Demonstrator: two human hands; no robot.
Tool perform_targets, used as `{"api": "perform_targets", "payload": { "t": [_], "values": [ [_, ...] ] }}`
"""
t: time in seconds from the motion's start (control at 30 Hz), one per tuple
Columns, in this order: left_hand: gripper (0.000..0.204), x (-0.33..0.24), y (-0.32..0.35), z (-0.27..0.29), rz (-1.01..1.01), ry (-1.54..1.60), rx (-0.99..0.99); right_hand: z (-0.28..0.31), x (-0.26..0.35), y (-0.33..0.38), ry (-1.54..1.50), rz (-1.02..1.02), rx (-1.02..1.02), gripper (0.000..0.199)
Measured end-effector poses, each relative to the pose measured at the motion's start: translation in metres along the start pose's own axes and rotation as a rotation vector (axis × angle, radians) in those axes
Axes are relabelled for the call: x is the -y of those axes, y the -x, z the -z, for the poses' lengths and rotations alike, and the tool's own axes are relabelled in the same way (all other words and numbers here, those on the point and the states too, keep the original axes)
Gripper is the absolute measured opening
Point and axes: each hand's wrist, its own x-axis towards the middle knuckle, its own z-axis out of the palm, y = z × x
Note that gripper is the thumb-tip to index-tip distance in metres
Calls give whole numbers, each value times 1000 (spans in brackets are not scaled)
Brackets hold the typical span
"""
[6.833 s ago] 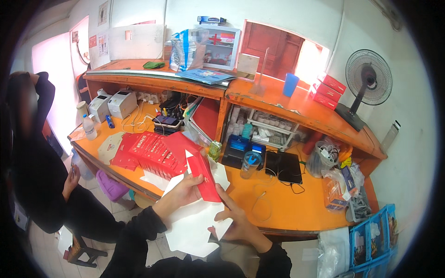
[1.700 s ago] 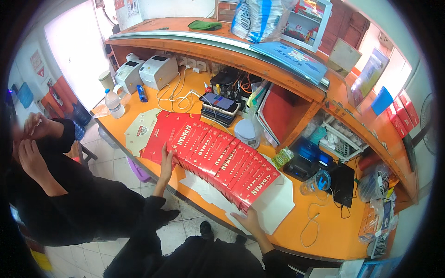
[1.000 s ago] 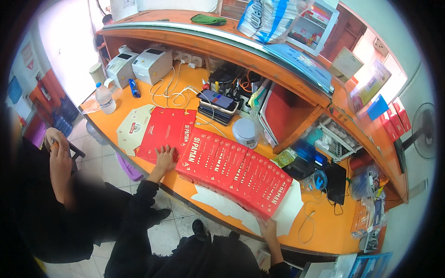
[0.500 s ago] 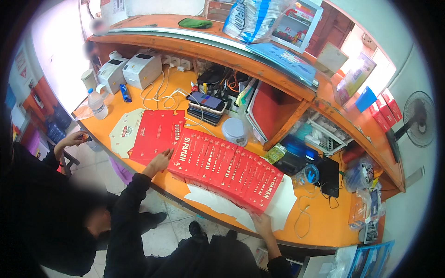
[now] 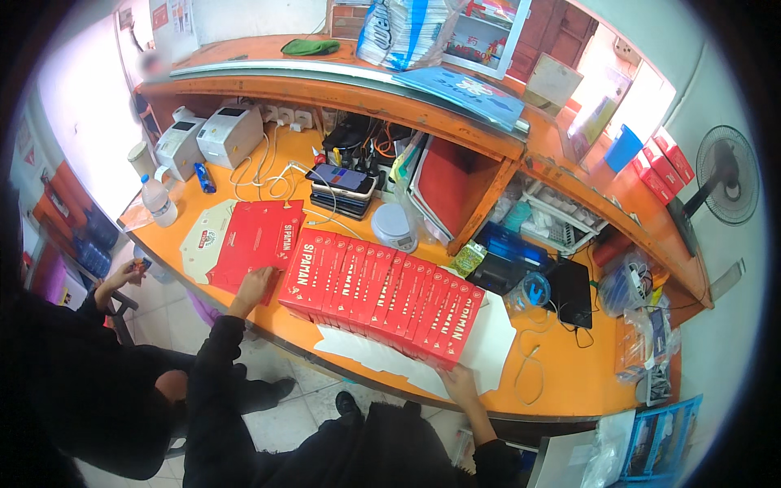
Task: The person assembles red and white food containers by folding and snapping the flaps into place. They repeatedly pick up flat container pieces, fold them into box shapes, and stack the finished units on the counter. A coworker briefly hands over a small item, and the person continues assembling and stacking the containers.
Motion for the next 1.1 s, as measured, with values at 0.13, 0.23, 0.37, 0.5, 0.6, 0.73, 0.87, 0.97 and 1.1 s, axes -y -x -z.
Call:
{"api": "perform_targets", "payload": {
  "t": [0.13, 0.23, 0.37, 0.5, 0.6, 0.73, 0.87, 0.97, 1.1],
  "values": [
    [15, 4, -1, 1, 277, 451, -143, 0, 4, 1, 34, -29, 24, 21],
    [20, 14, -10, 14, 451, 901, -381, 17, 21, -1, 171, -54, 155, 24],
    [20, 8, -35, 75, 594, 657, -802, 71, 71, -8, 390, -121, 419, 29],
    [10, -45, -66, 169, 208, 58, -997, 106, 152, -43, 237, 142, 138, 27],
    [18, -101, -79, 231, -232, -204, -1041, 96, 219, -88, 355, 682, -202, 39],
    [20, -182, -85, 262, -671, -283, -1006, 71, 280, -126, 368, 976, -355, 51],
    [25, -220, -82, 250, -875, -149, -1004, 84, 284, -124, 340, 997, -46, 50],
    [36, -221, -79, 224, -778, -212, -1131, 100, 271, -113, 335, 923, 88, 50],
    [68, -253, -70, 173, -405, 329, -1236, 113, 256, -108, 149, 915, 68, 46]
  ]
}}
